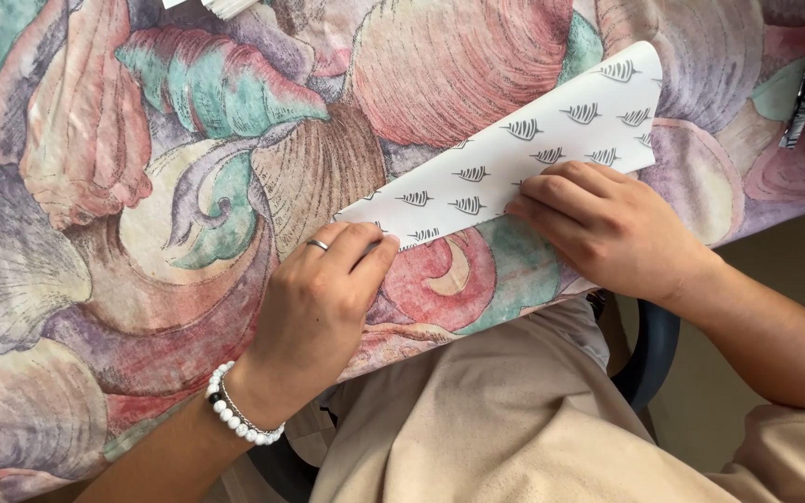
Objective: Cutting and folding printed packaging paper into specific shapes on a table.
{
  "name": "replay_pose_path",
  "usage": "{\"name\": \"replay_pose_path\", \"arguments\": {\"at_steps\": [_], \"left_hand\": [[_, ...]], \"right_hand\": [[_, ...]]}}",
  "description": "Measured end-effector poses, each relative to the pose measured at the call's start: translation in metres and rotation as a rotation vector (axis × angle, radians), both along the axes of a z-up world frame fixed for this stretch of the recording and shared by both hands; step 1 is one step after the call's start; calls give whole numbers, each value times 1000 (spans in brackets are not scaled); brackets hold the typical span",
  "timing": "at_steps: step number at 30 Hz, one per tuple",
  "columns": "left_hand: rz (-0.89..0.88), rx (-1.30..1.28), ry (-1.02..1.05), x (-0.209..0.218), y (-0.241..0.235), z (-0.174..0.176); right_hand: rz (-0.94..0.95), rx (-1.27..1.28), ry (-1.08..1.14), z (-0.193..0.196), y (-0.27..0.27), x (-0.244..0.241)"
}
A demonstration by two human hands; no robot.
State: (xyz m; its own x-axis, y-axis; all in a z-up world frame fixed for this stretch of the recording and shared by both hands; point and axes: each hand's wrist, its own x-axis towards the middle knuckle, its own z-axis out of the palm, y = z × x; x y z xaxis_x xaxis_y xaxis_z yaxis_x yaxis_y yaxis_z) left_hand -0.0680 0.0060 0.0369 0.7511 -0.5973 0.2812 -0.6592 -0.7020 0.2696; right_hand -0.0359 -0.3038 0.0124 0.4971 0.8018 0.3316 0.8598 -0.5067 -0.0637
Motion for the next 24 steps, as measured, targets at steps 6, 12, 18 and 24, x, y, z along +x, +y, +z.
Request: {"name": "replay_pose_path", "arguments": {"at_steps": [6, 12, 18, 24], "left_hand": [[16, 67, -39, -2, -3, -2], [33, 106, -28, -3, -3, -3], [5, 174, 52, -2, -1, -5], [-3, 239, 56, 0, -1, -7]], "right_hand": [[-34, -33, -58, 4, -10, 1], [-41, -27, -124, 4, -25, 2], [-32, -105, -176, 6, -28, 1], [-71, -149, -117, 18, -12, 5]]}}
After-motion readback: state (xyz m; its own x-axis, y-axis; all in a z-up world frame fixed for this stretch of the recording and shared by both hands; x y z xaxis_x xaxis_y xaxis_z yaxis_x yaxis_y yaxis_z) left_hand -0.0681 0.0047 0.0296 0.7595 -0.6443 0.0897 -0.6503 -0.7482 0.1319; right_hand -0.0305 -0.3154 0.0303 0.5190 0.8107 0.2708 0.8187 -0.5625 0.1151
